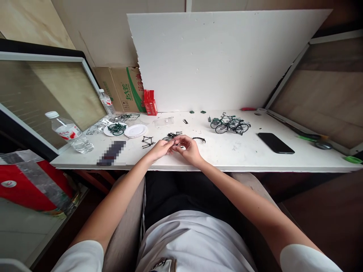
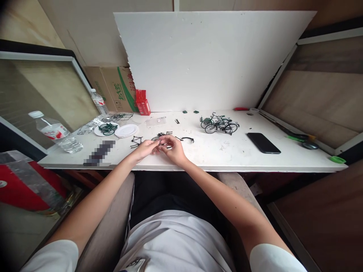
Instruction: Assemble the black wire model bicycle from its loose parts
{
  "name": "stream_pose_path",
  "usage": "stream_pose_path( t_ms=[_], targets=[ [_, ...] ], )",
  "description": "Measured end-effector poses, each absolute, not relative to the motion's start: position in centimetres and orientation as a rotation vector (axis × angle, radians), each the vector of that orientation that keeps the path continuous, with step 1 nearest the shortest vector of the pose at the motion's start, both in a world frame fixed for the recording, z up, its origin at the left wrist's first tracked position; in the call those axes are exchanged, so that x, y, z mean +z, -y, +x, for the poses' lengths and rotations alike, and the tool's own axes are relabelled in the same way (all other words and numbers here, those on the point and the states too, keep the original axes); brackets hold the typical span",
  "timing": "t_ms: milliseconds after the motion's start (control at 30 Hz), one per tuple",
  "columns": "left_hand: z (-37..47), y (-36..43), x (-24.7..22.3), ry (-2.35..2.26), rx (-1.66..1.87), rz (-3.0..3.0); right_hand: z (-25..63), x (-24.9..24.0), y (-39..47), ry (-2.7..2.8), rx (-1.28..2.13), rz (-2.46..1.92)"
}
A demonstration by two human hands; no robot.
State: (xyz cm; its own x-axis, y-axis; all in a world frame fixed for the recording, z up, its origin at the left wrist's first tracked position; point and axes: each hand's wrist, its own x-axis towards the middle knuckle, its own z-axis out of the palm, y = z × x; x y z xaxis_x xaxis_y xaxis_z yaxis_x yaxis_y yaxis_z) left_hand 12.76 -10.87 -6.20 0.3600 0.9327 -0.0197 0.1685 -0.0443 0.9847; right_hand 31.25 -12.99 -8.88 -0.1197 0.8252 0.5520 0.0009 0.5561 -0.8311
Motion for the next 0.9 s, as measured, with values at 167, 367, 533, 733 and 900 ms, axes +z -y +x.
stream_pose_path(
  t_ms=[167,367,533,733,900],
  targets=[
    [12.2,10.7,-6.1,-0.992,0.894,1.449,31.5,-8.5,13.4,1.611,0.769,-0.802],
    [10.7,9.4,-6.4,-0.984,1.052,1.374,33.1,-7.4,10.4,1.506,0.628,-0.956],
    [10.5,8.6,-7.3,-1.041,1.166,1.397,34.6,-7.8,4.6,1.637,0.513,-1.153],
    [11.1,8.0,-9.0,-1.189,1.319,1.494,33.5,-8.7,1.6,2.013,0.228,-1.328],
    [11.1,7.7,-9.5,-1.176,1.339,1.467,33.5,-9.2,1.8,2.050,0.155,-1.388]
  ],
)
